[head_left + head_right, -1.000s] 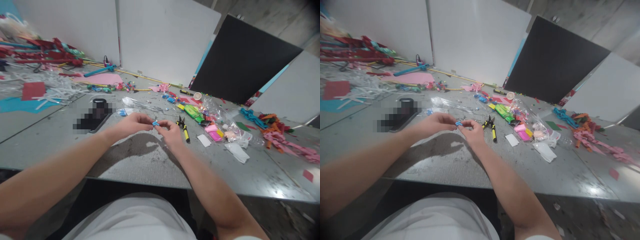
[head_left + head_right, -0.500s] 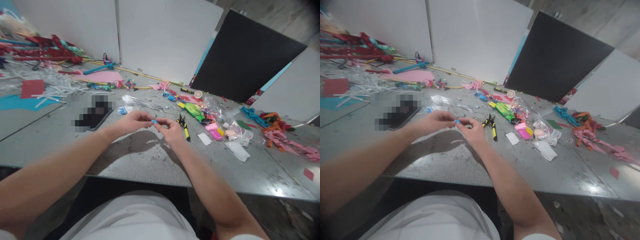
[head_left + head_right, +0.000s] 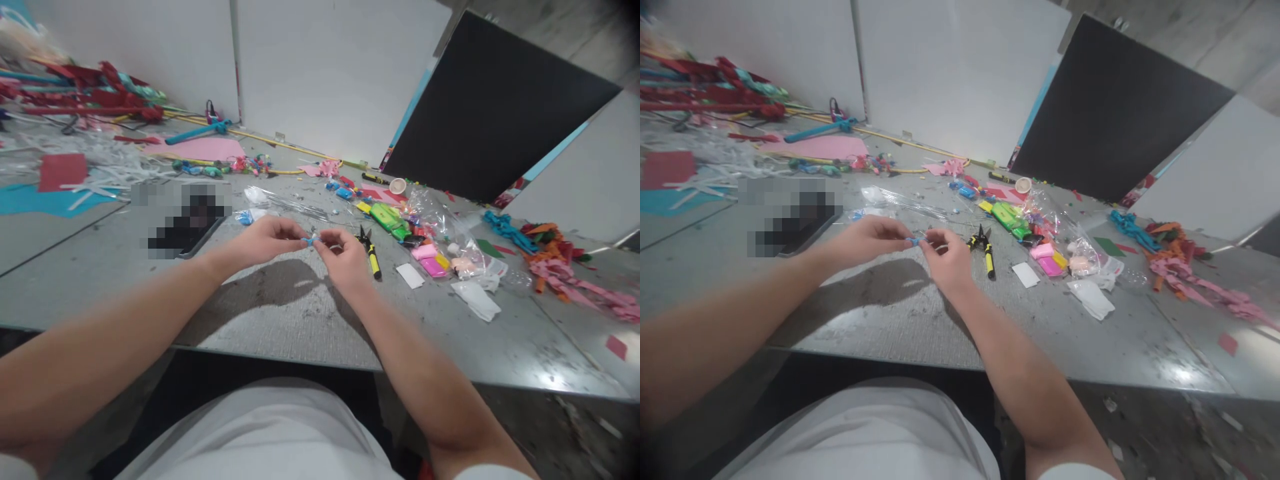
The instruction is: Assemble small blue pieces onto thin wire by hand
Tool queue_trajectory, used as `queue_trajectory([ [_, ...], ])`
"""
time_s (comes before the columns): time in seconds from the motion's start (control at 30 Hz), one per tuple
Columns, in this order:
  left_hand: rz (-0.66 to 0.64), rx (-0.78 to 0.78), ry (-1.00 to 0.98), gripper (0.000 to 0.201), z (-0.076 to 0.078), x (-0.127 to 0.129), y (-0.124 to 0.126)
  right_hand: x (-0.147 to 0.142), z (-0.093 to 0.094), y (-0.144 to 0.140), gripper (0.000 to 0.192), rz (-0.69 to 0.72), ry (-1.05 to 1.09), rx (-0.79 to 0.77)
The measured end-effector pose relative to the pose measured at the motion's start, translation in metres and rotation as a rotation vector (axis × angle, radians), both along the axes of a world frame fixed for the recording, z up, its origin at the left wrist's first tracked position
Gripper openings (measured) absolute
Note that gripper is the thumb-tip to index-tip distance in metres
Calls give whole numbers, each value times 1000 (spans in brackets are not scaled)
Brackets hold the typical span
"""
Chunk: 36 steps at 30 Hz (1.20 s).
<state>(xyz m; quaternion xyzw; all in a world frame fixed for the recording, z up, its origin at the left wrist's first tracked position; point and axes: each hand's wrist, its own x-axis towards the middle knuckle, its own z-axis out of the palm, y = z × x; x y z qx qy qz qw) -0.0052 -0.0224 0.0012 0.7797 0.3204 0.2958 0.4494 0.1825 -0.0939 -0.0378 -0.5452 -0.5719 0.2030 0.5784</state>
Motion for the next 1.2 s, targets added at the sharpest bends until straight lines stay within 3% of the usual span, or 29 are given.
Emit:
queue_trajectory([
  [0.17, 2, -26, 63, 37, 0, 0, 2, 9, -3, 7, 28, -102, -117, -14],
  [0.33, 18, -33, 24, 41, -4, 0, 7, 11, -4, 11, 27, -20, -125, -91],
  [0.5, 128, 34, 98, 30, -5, -1, 8, 5, -5, 8, 28, 119, -104, -14],
  [0.63, 93, -12, 115, 26, 0, 0, 3, 1, -5, 5, 22, 182, -95, 18],
  [0.9, -3, -125, 67, 28, 4, -2, -3, 3, 1, 1, 23, 94, -1, -104],
  [1.03, -33, -138, 65, 32, 4, -2, -3, 2, 4, -1, 28, 54, -2, -150],
  [1.2, -46, -110, 83, 34, 5, -2, -4, 1, 1, 2, 33, 104, 47, -130],
])
